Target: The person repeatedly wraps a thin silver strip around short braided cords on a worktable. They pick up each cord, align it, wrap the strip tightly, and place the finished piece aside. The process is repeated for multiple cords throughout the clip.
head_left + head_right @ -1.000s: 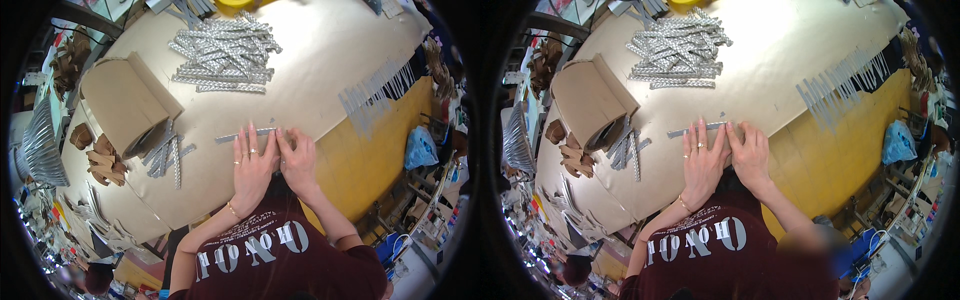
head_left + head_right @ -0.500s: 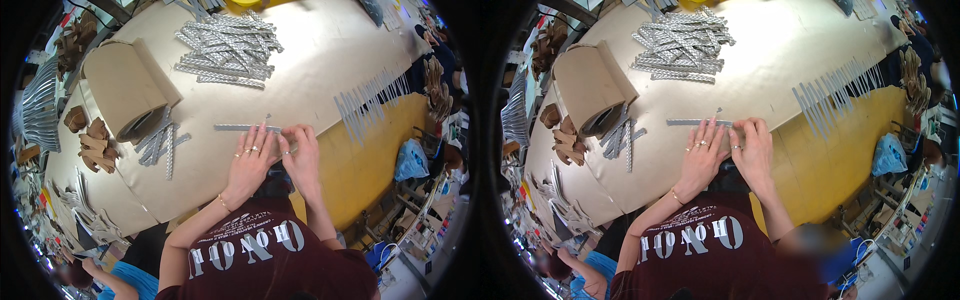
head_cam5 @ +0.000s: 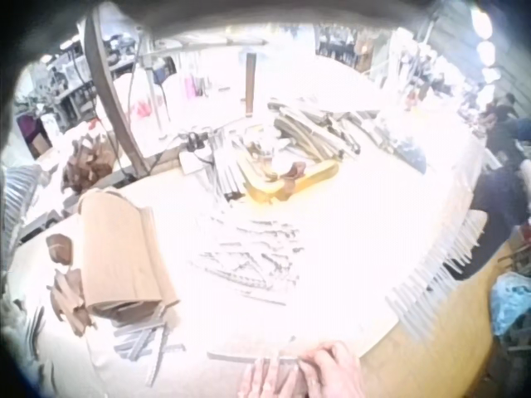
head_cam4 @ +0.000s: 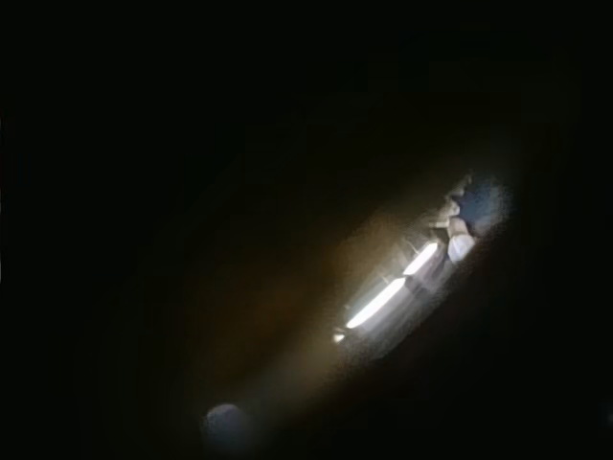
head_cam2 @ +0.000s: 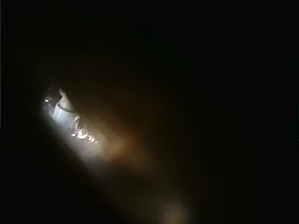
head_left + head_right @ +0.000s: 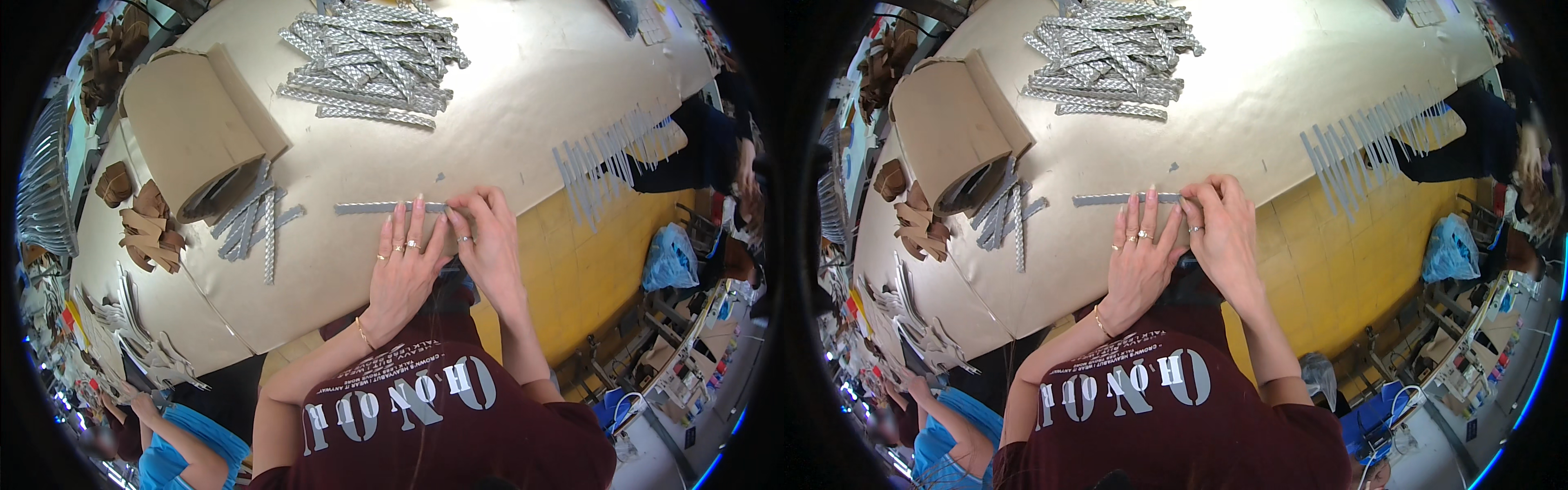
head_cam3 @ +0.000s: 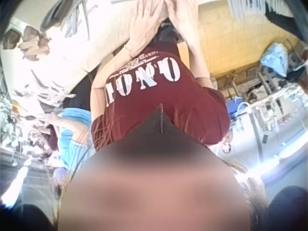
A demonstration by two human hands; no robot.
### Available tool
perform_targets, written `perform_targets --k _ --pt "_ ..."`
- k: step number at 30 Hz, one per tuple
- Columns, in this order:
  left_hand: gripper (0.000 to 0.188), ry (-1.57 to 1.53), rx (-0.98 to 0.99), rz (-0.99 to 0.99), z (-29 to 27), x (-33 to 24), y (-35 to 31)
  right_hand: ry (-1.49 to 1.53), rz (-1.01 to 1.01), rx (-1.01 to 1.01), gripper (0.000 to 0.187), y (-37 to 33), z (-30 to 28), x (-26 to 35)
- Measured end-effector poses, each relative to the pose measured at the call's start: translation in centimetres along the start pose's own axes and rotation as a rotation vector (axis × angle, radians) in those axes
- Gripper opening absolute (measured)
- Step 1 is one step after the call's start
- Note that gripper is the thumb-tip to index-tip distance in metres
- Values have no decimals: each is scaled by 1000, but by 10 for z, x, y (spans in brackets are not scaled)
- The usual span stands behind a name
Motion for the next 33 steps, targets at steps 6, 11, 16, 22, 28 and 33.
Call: perform_targets --k 6,11,16,22,28,33 --pt "60 13 -26 -4 1 0 0 -32 18 -21 10 1 0 5" --pt "59 3 -29 -4 0 0 0 -130 -4 16 10 2 -2 8" --pt "59 13 -11 5 0 0 1 -192 -42 18 10 6 -2 11" --pt "59 24 -15 3 1 1 1 -217 -51 48 11 10 -2 13" --pt "59 38 -10 7 1 1 1 -217 -26 70 11 10 -4 14" --pt "59 48 -1 9 0 0 1 -222 -51 59 10 10 -4 14"
Point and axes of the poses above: each hand's wrist, its own y-axis towards the middle knuckle, its own z-axis out of the palm, x = y × z, the point moved 3 cm from there along y, towards the middle knuckle, and after that the axes turned 14 degrees about z, right-handed, at the moved point
